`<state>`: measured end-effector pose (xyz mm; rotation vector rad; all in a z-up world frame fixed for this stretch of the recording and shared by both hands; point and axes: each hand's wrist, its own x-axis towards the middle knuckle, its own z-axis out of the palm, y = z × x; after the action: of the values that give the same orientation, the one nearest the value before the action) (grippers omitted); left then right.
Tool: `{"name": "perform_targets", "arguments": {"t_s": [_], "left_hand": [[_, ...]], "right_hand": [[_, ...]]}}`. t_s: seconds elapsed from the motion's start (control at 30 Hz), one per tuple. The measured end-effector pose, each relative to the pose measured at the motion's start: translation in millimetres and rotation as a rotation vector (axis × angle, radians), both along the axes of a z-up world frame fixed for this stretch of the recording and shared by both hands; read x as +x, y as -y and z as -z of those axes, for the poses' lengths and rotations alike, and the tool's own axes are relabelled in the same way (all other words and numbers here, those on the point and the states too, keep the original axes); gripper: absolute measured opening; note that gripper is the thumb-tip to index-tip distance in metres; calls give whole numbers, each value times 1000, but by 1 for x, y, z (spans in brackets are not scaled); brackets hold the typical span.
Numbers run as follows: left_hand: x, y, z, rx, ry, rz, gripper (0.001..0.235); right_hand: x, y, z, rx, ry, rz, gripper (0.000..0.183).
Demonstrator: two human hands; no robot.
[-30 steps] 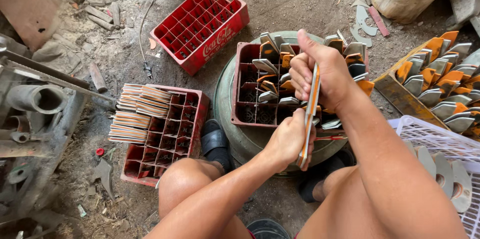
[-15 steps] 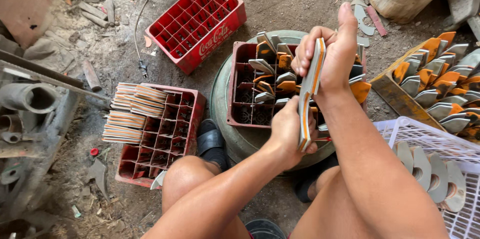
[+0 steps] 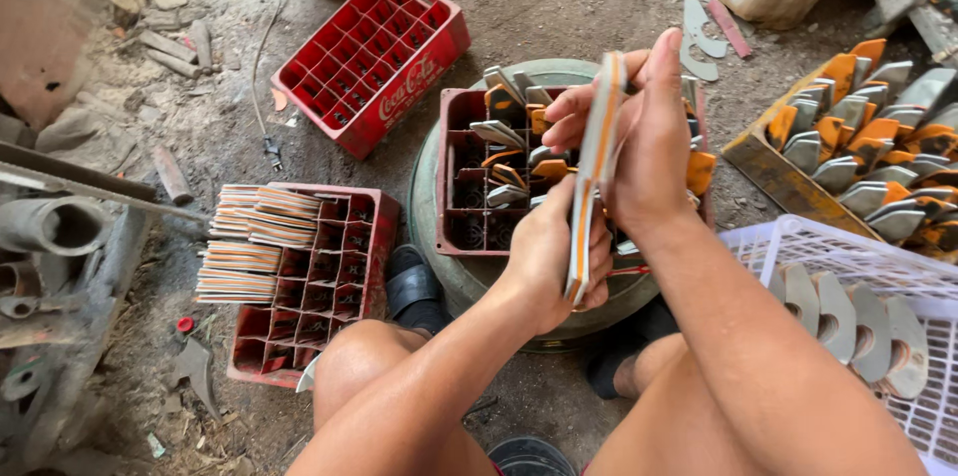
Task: The person sits on the ground and repeatedly picks up a metal blade and an orange sanding pad, aligns them, and places the assembled pair into a white plastic basket. The person handles the parts one at a time, transferring them from a red crate to the basket.
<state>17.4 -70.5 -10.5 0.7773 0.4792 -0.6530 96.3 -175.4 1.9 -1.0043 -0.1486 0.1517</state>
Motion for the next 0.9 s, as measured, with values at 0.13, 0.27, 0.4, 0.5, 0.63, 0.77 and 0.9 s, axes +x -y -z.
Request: {"name": "perform_targets", "arguments": {"t_s": [0.13,0.27,0.4,0.5,0.63,0.77,0.9], "left_hand": [[-2,19,12,98,26,-24,57],[-6,25,23,151,154,-34,60],[3,33,20,118,3,-91,57],[11,20,14,-69,43,-128,57],[9,5,4,46,170,-173,55],[0,15,4,302,227,-56,67],[-3,16,-5,402,442,232,55]], "right_hand": [[-5,7,3,124,28,-32,69],[-12,14,9,18,67,-20,75],[3,11,5,-276,28,60,79],[2,28,-7,-459,129,-5,65],[-11,60,-28,-559,132,-367,29],[-23,60,-26,-671,186,-343,25],[-23,93,-38,-682,173,-262,26]]}}
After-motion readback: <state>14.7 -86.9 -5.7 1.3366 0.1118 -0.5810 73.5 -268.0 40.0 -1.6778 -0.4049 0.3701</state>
